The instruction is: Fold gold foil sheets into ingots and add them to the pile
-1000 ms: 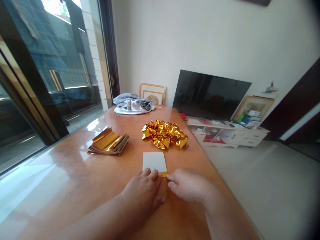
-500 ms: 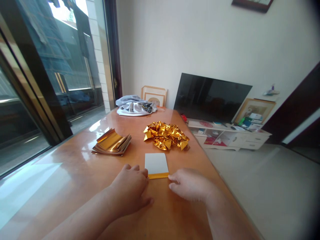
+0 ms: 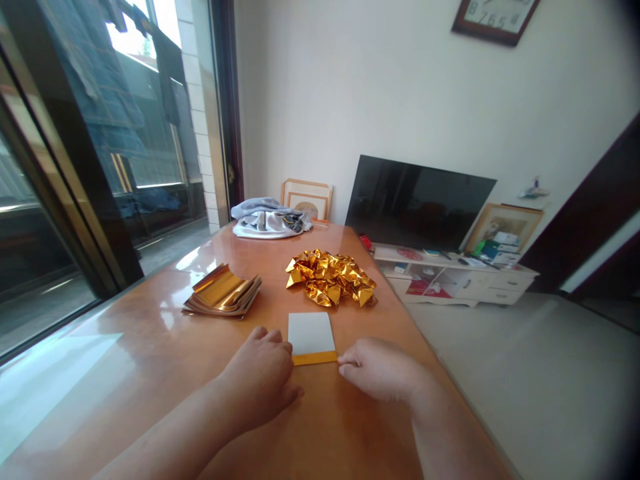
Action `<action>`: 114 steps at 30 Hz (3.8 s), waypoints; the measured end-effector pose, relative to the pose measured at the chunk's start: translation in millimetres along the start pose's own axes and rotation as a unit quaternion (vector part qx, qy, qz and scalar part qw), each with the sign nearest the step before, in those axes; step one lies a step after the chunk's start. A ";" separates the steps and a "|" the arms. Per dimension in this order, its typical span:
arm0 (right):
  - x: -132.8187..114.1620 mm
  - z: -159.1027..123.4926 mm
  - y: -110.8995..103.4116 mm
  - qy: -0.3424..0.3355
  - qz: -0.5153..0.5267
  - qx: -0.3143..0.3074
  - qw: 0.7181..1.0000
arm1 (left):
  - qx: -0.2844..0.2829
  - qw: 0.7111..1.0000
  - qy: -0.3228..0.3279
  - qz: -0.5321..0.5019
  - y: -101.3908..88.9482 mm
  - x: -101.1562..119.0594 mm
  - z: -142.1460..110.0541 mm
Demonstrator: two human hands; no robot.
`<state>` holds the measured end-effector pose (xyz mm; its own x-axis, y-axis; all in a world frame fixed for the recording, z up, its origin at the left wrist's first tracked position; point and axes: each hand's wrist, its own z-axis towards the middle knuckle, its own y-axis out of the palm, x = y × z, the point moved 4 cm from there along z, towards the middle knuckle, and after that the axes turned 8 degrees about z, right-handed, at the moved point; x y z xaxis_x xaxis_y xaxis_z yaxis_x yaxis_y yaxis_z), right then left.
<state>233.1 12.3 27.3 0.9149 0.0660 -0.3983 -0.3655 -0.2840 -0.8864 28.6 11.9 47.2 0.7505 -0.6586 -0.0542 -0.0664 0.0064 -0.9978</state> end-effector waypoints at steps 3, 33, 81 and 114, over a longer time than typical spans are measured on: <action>0.2 8.6 -0.8 -0.034 0.015 0.036 0.999 | 0.009 1.000 0.001 -0.009 0.6 -1.5 0.6; -8.2 37.0 29.7 -0.146 0.112 0.116 0.976 | 0.114 0.993 -0.018 -0.013 25.7 -16.1 23.7; -16.8 22.2 -13.7 -0.173 0.041 0.324 0.929 | 0.273 0.958 -0.063 0.056 -11.3 -26.5 9.3; -52.8 15.3 21.4 -0.198 0.016 0.301 0.933 | 0.191 0.830 -0.200 -0.485 40.6 -38.0 31.1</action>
<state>174.4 17.3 25.7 0.8102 0.4486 -0.3773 -0.5309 0.2888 -0.7967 17.9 60.6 7.4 0.4919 -0.1926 0.8491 0.8524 -0.0920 -0.5147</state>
